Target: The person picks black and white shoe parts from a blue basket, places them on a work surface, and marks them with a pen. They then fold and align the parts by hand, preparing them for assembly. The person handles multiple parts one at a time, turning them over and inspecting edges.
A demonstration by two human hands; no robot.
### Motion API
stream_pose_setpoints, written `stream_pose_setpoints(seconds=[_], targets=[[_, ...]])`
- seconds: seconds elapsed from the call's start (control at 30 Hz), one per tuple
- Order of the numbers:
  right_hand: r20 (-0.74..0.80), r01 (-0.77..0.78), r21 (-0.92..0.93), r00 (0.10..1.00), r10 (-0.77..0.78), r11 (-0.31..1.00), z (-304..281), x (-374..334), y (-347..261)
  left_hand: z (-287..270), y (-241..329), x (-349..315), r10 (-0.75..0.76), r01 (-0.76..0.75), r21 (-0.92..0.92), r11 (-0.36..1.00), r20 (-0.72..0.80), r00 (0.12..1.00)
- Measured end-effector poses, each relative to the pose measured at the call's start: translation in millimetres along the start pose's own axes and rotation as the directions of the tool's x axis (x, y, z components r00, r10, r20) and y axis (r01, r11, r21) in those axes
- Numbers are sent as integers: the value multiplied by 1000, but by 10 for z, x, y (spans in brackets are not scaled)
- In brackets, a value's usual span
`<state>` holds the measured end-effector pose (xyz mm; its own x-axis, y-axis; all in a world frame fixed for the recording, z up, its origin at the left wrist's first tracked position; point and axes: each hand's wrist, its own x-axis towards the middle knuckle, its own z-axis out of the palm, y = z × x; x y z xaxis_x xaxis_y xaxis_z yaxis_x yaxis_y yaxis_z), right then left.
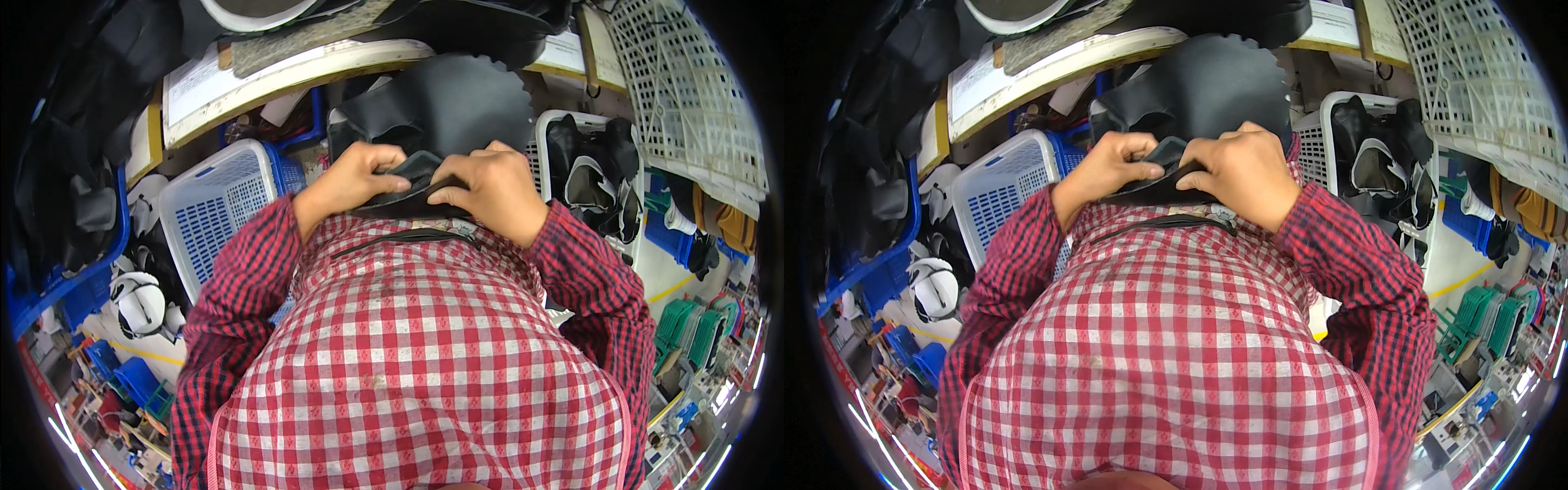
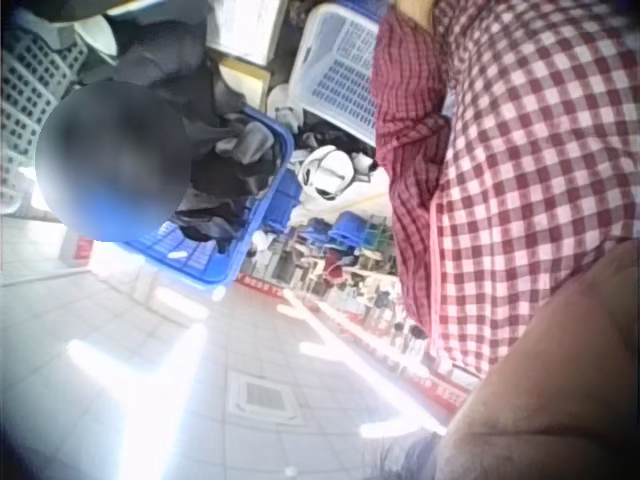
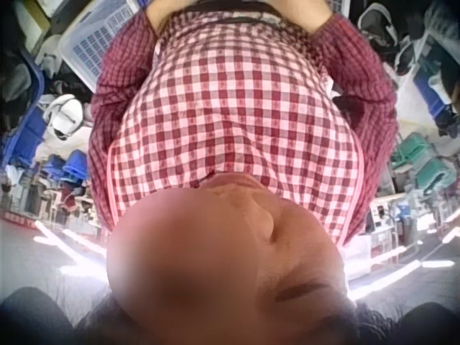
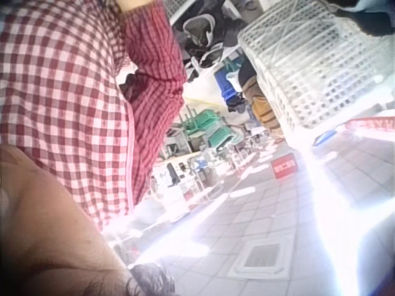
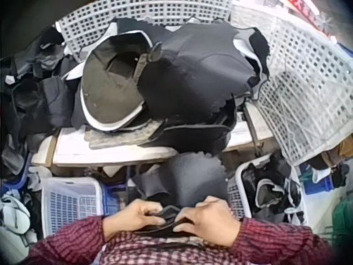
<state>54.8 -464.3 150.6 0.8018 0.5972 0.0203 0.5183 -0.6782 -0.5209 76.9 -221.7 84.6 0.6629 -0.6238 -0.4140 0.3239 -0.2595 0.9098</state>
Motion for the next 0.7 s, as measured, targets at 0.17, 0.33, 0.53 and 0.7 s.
stream_pose_setpoints(seconds=[0.17, 0.33, 0.53, 0.7], targets=[[396, -537, 769, 826, 402, 347, 118, -156, 222, -24, -22, -11, 7, 24, -261, 965, 117, 993], [372, -492, 851, 812, 449, 185, 217, -262, 249, -161, 339, 134, -7, -23, 124, 992, 238, 971], [322, -465, 861, 811, 489, 206, 258, -283, 224, 120, 474, 50, 13, -12, 29, 999, -15, 1000], [311, -477, 850, 798, 517, 224, 285, -273, 165, 180, 332, -74, -8, -5, -146, 989, -91, 996]])
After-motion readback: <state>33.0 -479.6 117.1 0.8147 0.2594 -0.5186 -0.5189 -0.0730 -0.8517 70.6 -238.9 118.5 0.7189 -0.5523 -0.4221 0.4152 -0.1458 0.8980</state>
